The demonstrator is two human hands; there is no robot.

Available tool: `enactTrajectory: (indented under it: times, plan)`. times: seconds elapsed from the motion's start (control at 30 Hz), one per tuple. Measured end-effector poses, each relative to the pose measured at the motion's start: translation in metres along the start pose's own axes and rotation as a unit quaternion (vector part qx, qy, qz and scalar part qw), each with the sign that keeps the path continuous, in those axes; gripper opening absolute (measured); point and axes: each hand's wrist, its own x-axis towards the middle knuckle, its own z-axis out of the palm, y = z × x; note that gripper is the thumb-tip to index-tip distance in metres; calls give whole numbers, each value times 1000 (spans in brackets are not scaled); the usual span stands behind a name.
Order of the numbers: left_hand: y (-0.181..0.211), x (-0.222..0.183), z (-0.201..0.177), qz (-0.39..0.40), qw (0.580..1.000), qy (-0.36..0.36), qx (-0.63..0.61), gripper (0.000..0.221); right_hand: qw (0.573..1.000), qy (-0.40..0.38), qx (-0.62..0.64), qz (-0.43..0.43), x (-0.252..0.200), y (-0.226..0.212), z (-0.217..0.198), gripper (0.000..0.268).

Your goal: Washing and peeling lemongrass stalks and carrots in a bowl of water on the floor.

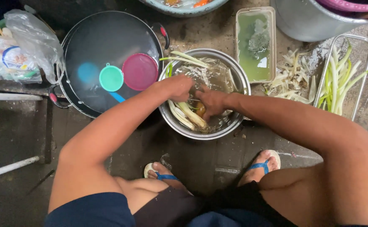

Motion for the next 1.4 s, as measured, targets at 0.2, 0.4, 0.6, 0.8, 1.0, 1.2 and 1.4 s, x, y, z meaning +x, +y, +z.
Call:
enactTrajectory:
  times: [0.2,0.4,0.6,0.8,1.0,1.2,1.4]
  plan:
    - [-20,20,34,-12,999,42,10,34,995,83,16,55,-41,-5,-38,63]
    - [7,2,23,14,972,181,-152,66,986,110,120,28,-49,-1,-58,59]
    - [7,18,38,-18,935,183,-302,83,957,98,259,-87,-68,-4,-61,56]
    - [-3,21,45,-93,978,97,-162,54,983,143,114,-3,-38,17,-35,59]
    - [4,35,68,9,982,186,11,48,982,161,101,-23,-41,11,-36,56]
    - [13,7,12,-16,986,160,-40,47,951,150,260,74,-53,10,-64,57]
    - [-13,8,-79,-7,961,250,118,38,984,105,-91,-113,-42,6,-24,38]
